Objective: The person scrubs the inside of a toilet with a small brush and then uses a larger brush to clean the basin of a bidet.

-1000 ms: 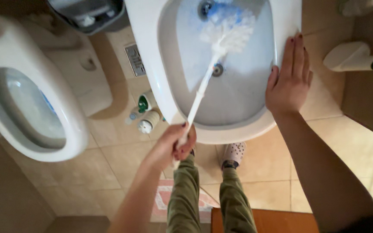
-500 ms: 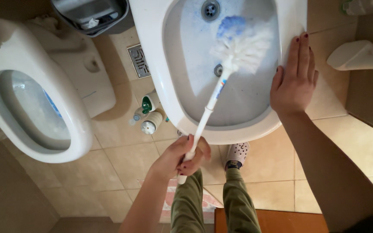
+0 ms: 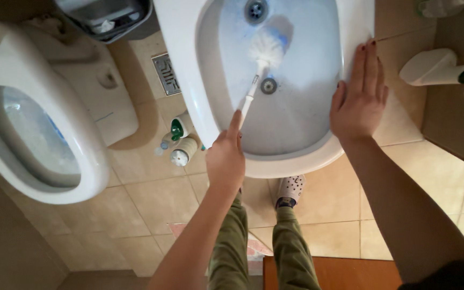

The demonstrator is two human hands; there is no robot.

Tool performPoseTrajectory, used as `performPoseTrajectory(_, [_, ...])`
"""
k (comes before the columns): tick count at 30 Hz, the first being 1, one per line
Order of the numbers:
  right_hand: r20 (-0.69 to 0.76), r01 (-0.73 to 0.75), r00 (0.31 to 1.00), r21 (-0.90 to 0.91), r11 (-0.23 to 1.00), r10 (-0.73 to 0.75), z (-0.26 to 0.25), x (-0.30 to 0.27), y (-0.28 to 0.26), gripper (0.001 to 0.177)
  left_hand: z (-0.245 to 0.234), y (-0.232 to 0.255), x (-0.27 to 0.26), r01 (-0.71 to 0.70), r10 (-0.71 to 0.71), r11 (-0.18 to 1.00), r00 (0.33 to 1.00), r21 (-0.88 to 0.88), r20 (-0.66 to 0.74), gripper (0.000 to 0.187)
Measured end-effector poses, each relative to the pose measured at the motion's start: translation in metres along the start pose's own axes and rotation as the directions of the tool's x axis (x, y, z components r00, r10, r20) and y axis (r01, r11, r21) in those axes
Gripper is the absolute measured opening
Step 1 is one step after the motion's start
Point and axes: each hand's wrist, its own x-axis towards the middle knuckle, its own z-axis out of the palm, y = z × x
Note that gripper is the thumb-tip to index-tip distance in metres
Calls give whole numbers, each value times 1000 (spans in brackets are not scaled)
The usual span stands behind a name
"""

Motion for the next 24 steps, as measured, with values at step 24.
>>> performPoseTrajectory(24, [28,-42,999,-42,998,43,-3,1,-4,61,28,20,24,-53,-19,947,975,315,223,72])
